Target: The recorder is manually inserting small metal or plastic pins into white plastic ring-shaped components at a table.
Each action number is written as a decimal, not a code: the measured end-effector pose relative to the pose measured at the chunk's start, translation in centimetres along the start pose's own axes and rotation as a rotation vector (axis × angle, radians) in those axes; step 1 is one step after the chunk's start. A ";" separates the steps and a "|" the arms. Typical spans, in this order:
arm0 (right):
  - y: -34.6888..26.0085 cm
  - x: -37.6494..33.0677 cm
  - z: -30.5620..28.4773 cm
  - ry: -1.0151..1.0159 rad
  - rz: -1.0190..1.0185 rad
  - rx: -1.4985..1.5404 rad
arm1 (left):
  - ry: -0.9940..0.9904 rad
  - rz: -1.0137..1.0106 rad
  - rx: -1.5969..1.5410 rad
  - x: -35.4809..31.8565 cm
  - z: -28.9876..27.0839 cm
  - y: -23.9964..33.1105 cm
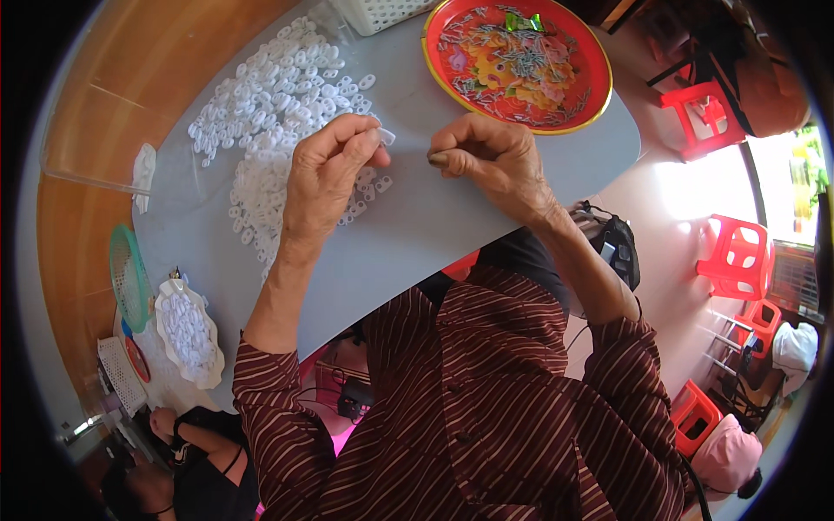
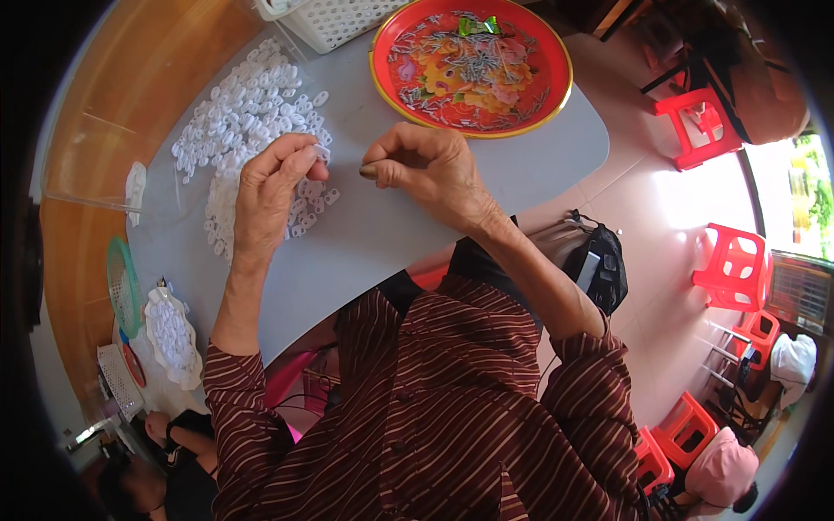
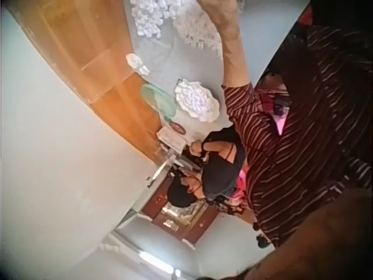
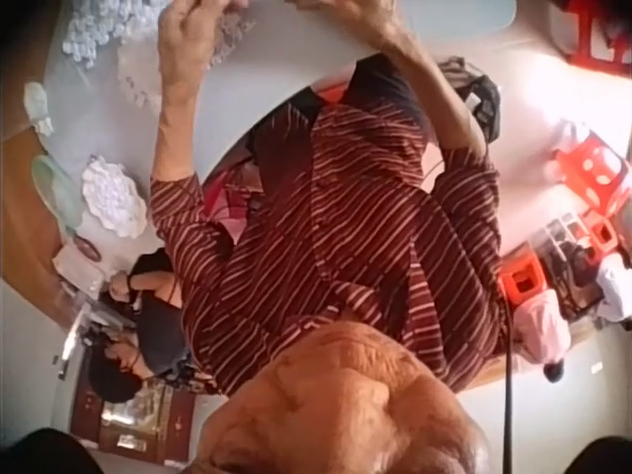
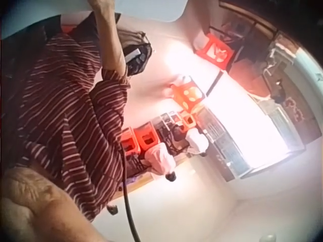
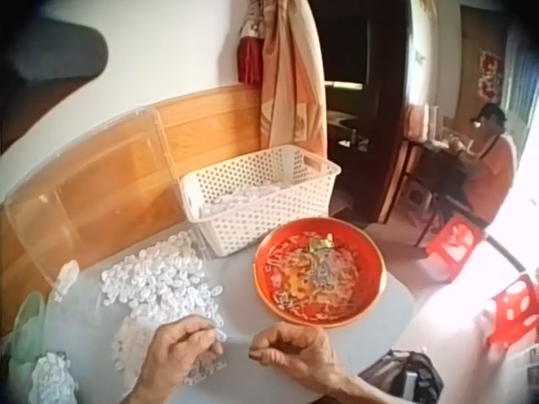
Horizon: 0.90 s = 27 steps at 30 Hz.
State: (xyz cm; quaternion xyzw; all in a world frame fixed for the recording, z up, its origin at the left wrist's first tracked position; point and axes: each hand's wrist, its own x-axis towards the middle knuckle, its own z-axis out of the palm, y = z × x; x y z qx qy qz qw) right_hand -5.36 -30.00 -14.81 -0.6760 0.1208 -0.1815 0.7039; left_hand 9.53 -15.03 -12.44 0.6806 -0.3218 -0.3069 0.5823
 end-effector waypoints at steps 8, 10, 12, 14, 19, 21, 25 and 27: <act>-0.6 0.0 0.0 0.006 -0.004 0.028 | -0.005 -0.090 -0.266 -0.7 3.7 0.1; -0.3 0.1 -0.2 0.025 0.014 0.017 | -0.043 -0.046 -0.162 -0.6 3.5 0.3; -0.5 0.1 -0.1 0.062 -0.005 0.037 | -0.156 -0.043 0.059 -0.4 3.0 0.3; -0.5 0.1 -0.1 0.095 -0.024 0.058 | -0.194 -0.005 0.106 -0.6 3.1 0.4; -0.1 0.0 -0.2 0.093 -0.064 0.069 | -0.219 0.038 0.079 -0.6 3.5 0.9; 0.0 0.1 -0.3 0.083 -0.066 0.076 | -0.183 -0.038 0.030 -0.8 3.7 1.3; -0.5 -0.1 -0.2 0.039 -0.075 0.020 | -0.146 0.120 0.227 -1.0 3.6 0.8; -0.1 -0.2 -0.3 0.034 -0.050 0.053 | -0.130 0.194 0.313 -1.2 4.0 1.4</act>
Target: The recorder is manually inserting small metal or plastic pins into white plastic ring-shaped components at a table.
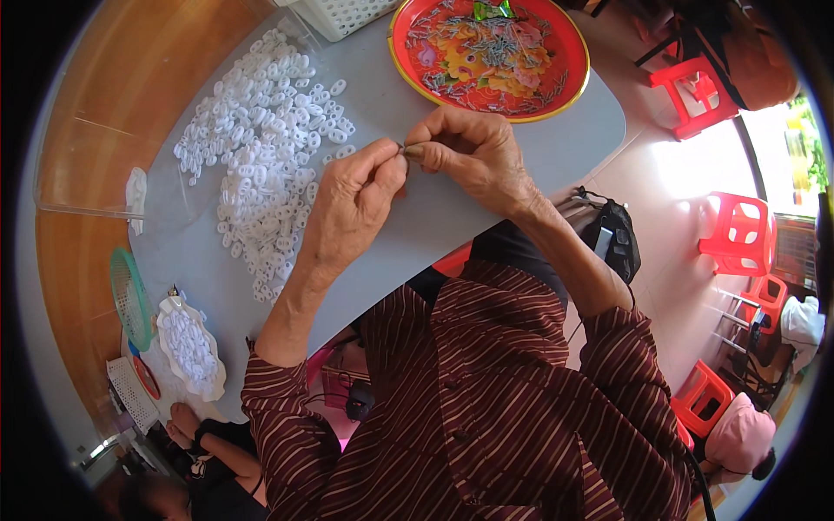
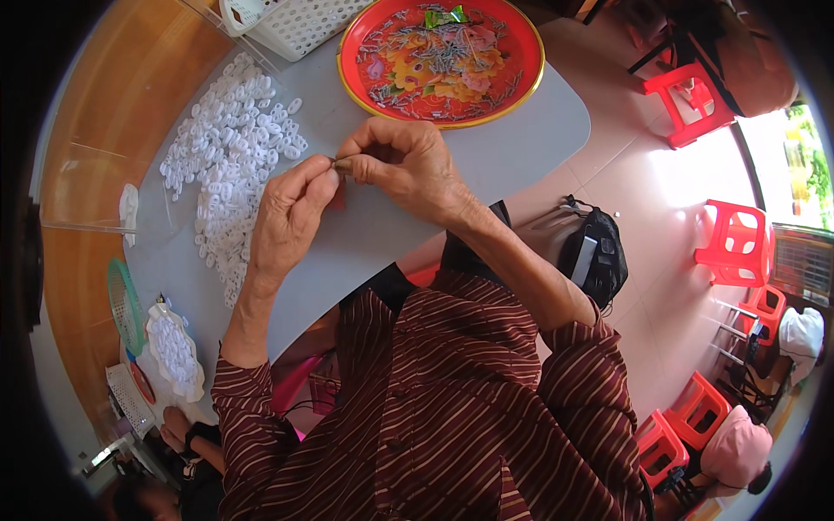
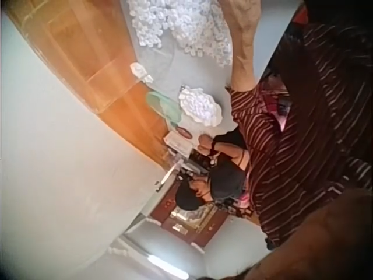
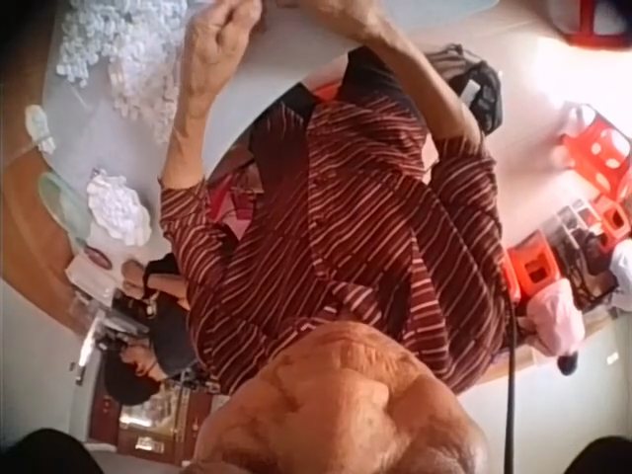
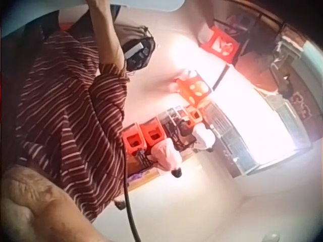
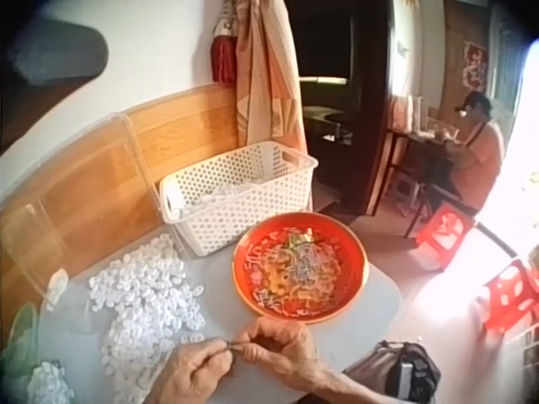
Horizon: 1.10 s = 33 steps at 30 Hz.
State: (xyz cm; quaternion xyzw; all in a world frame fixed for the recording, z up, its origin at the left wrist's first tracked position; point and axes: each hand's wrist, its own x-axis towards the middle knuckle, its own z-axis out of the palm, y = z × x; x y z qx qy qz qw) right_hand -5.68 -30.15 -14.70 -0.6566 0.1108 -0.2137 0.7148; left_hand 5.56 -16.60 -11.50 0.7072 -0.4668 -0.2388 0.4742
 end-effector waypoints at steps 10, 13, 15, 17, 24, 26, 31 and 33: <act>-0.4 -0.3 0.1 -0.017 0.055 0.128 | -0.069 -0.137 -0.109 0.2 -0.6 -1.1; -0.3 -0.5 0.0 -0.019 0.083 0.124 | -0.050 -0.241 -0.404 -0.1 -0.2 -1.3; -0.5 -0.7 -0.1 -0.017 0.088 0.093 | -0.162 -0.260 -0.411 0.0 -0.5 -1.0; -0.5 -0.7 -0.1 -0.021 0.092 0.066 | -0.212 -0.269 -0.385 0.1 -0.8 -0.9; 0.4 -0.8 0.3 0.018 0.005 0.125 | -0.185 -0.160 -0.300 -0.1 -0.4 -0.1; 0.6 -0.9 0.3 0.054 -0.025 0.158 | -0.134 -0.148 -0.318 -0.1 -0.3 -0.6; 0.6 -0.9 0.4 0.054 -0.069 0.160 | -0.043 -0.146 -0.310 -0.2 0.0 -1.0; 0.4 -0.9 0.5 0.054 -0.057 0.166 | -0.006 -0.134 -0.296 -0.4 0.2 -0.9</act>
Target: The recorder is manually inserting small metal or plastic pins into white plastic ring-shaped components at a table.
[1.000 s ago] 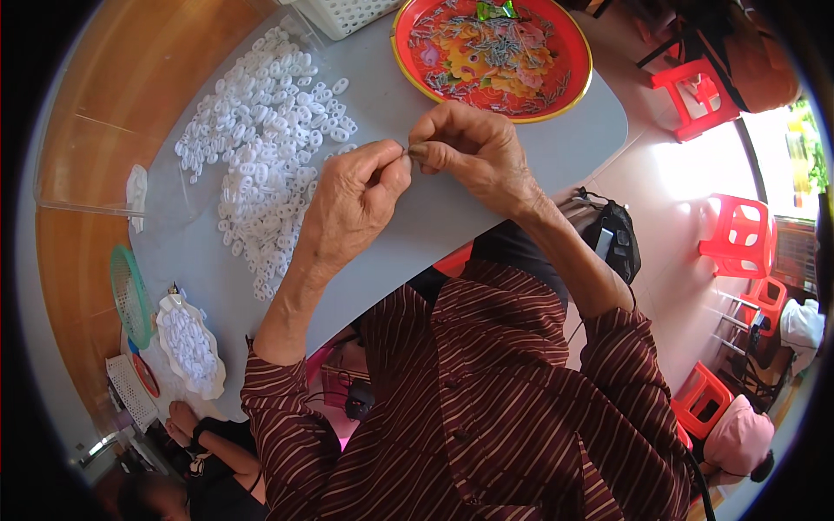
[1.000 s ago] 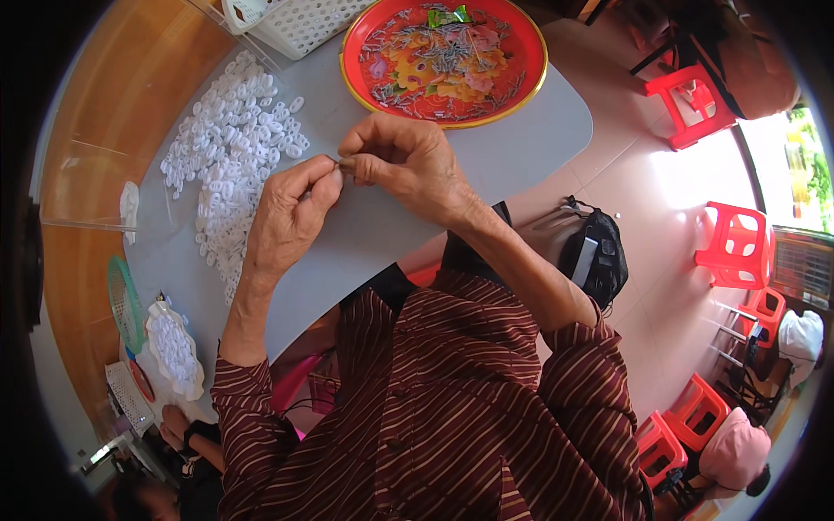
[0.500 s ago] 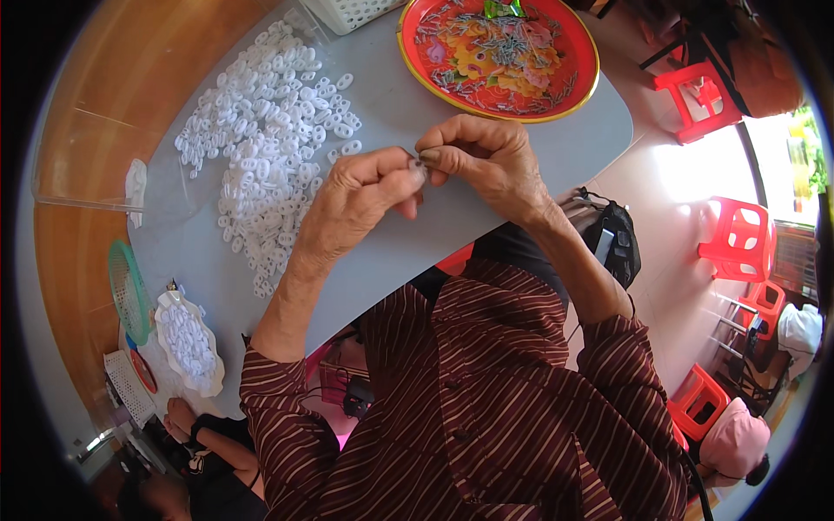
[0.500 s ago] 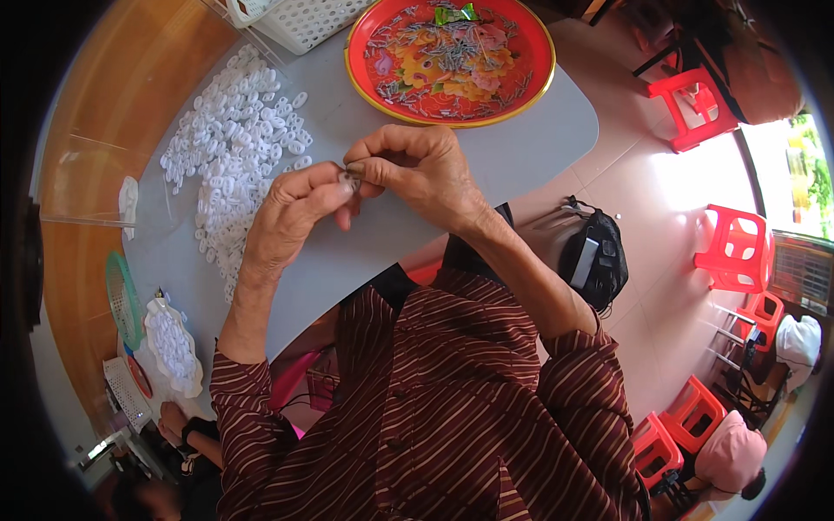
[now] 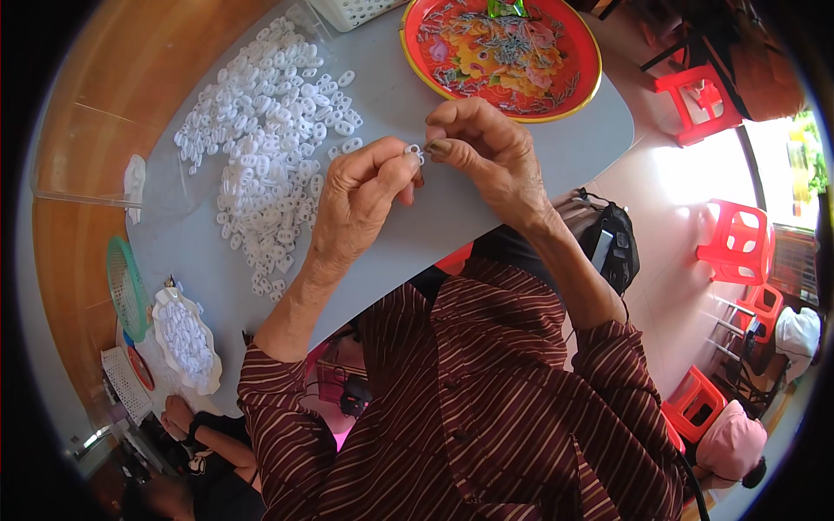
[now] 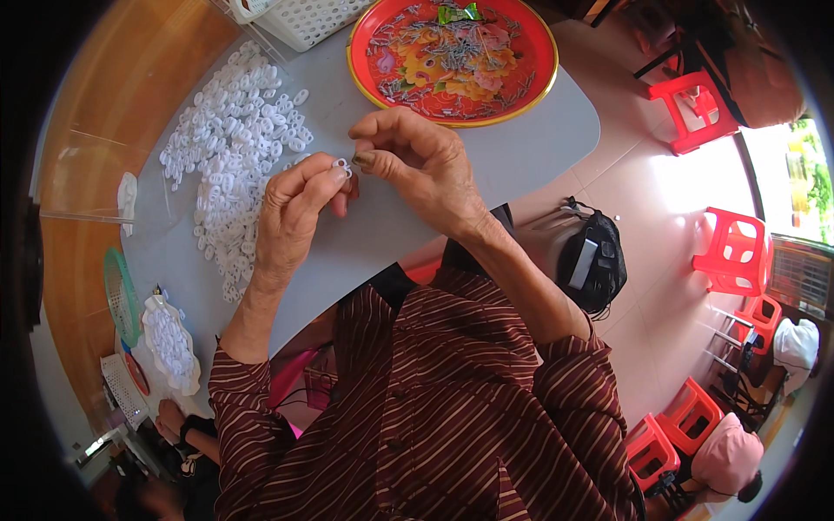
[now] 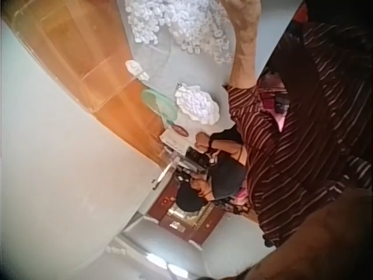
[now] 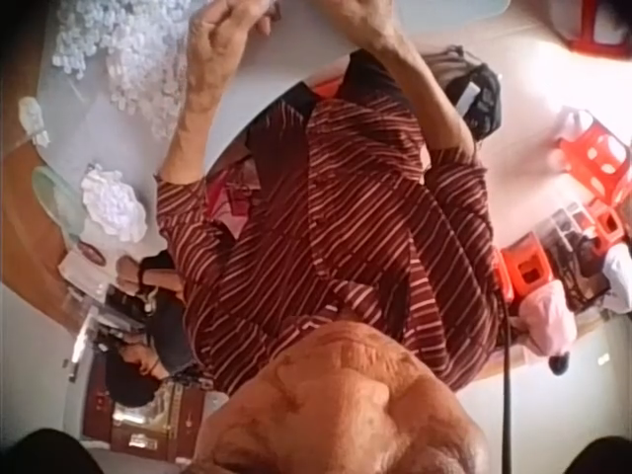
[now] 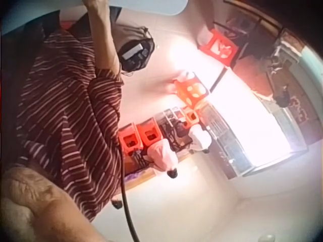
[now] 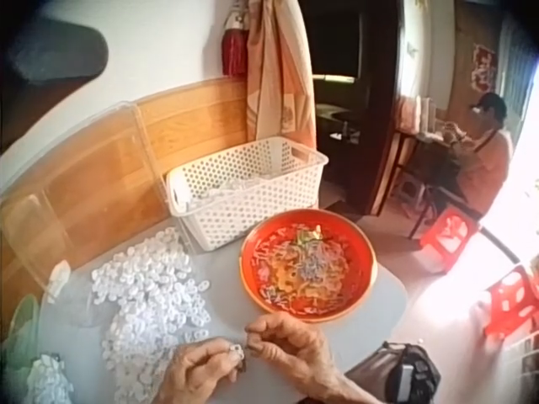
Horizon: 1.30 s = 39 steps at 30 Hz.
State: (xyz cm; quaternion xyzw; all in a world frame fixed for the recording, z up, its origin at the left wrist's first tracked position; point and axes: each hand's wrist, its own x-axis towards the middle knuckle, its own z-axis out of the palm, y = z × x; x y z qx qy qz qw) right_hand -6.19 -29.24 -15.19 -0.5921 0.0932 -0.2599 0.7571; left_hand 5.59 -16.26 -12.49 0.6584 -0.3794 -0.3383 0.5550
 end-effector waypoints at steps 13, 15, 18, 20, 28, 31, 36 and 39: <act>-0.1 -0.1 0.1 0.017 0.010 -0.021 | 0.020 0.075 0.054 -0.1 0.4 -0.1; 0.1 -0.1 0.0 0.016 0.010 -0.008 | 0.008 0.083 0.096 -0.1 0.4 0.0; 0.1 -0.1 0.0 0.015 0.008 -0.025 | 0.027 0.131 0.171 -0.2 0.5 -0.1; 0.0 0.0 0.0 0.016 0.006 -0.056 | 0.028 0.125 0.172 -0.3 0.6 0.0; 0.0 -0.1 -0.1 -0.003 0.007 -0.094 | -0.038 0.107 0.075 -0.2 0.2 -0.2; -0.8 -0.1 0.1 -0.017 0.041 -0.210 | -0.081 0.074 0.014 0.0 -0.1 -0.7; -0.9 -0.2 0.3 0.003 0.054 -0.289 | -0.022 0.140 0.001 -0.5 0.7 -0.5; -0.9 -0.1 0.3 0.003 0.025 -0.307 | 0.037 0.279 0.157 -0.5 1.0 -0.9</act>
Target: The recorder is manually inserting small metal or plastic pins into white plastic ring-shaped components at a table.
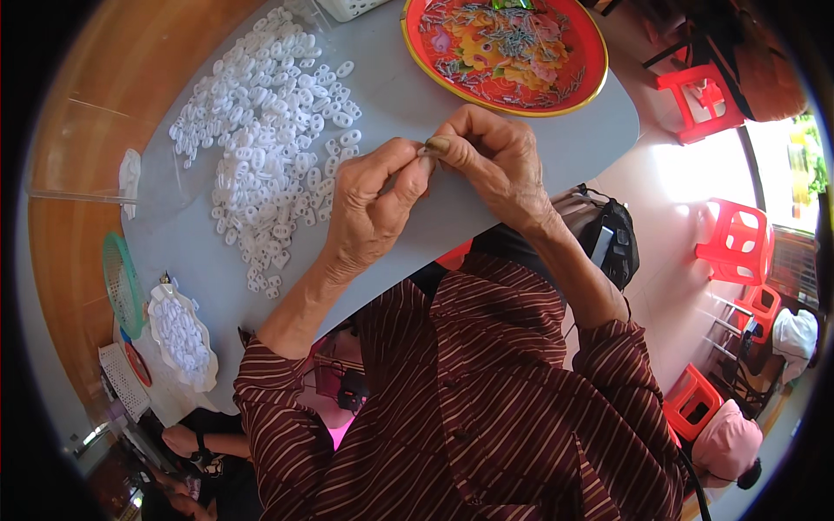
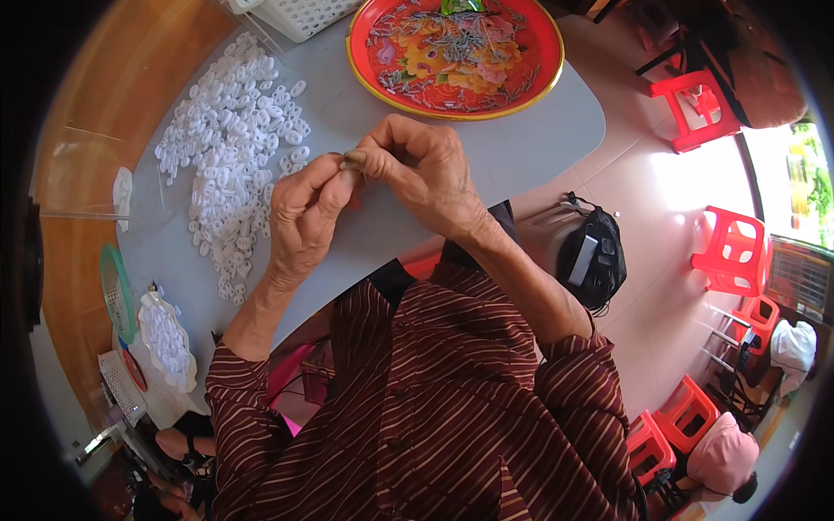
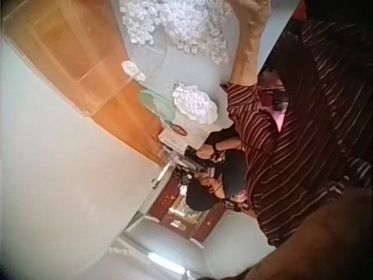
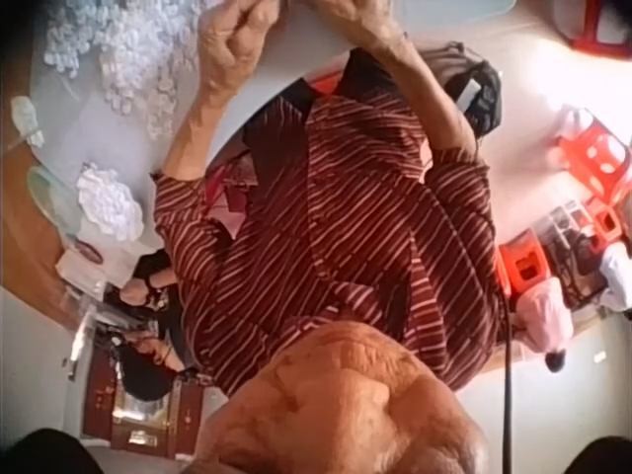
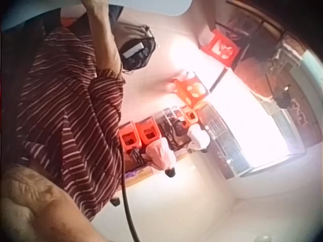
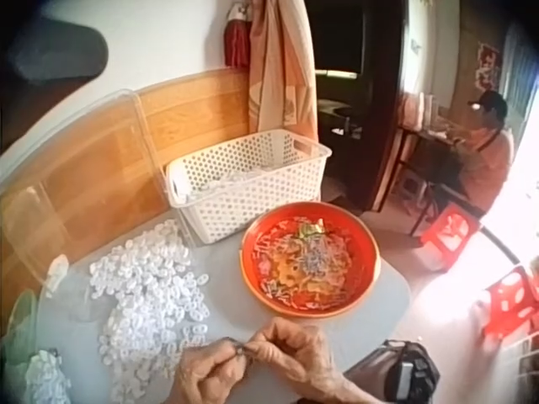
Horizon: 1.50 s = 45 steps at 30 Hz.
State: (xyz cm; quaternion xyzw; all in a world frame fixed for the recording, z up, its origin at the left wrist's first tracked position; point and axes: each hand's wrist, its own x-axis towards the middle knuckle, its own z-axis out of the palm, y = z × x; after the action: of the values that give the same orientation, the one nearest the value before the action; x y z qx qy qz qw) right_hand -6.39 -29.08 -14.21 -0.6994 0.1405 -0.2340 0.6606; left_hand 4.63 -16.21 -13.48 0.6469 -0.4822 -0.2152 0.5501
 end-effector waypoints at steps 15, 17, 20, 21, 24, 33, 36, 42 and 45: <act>0.2 -0.1 -0.3 -0.008 0.023 0.089 | -0.050 -0.192 -0.107 0.4 -0.4 0.4; 0.1 -0.1 -0.3 -0.006 0.030 0.066 | -0.048 -0.184 -0.109 0.4 -0.4 0.4; 0.3 -0.1 -0.3 0.004 0.063 0.104 | -0.042 -0.170 -0.108 0.3 -0.3 0.2; 0.2 -0.1 -0.3 -0.003 0.056 0.093 | -0.039 -0.163 -0.105 0.3 -0.3 0.2; 0.1 -0.2 -0.2 -0.012 0.039 0.106 | -0.007 -0.115 -0.120 0.1 0.3 0.2; 0.2 -0.1 -0.2 0.017 0.043 0.127 | 0.028 -0.119 -0.139 0.2 0.8 0.1; 0.0 -0.1 0.2 -0.016 0.035 0.217 | 0.023 -0.076 -0.198 -0.1 0.2 -0.7; 1.1 0.1 0.1 0.003 -0.059 0.190 | 0.073 -0.102 0.085 1.0 -2.7 1.1; 0.0 -0.1 -0.1 0.019 0.045 0.232 | 0.174 0.016 0.401 1.7 -6.1 1.7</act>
State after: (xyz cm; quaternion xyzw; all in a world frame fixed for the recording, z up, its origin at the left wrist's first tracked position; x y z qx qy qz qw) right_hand -6.58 -29.11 -14.25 -0.6127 0.1345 -0.2404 0.7407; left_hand 9.73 -14.48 -9.66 0.7555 -0.4714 -0.0541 0.4518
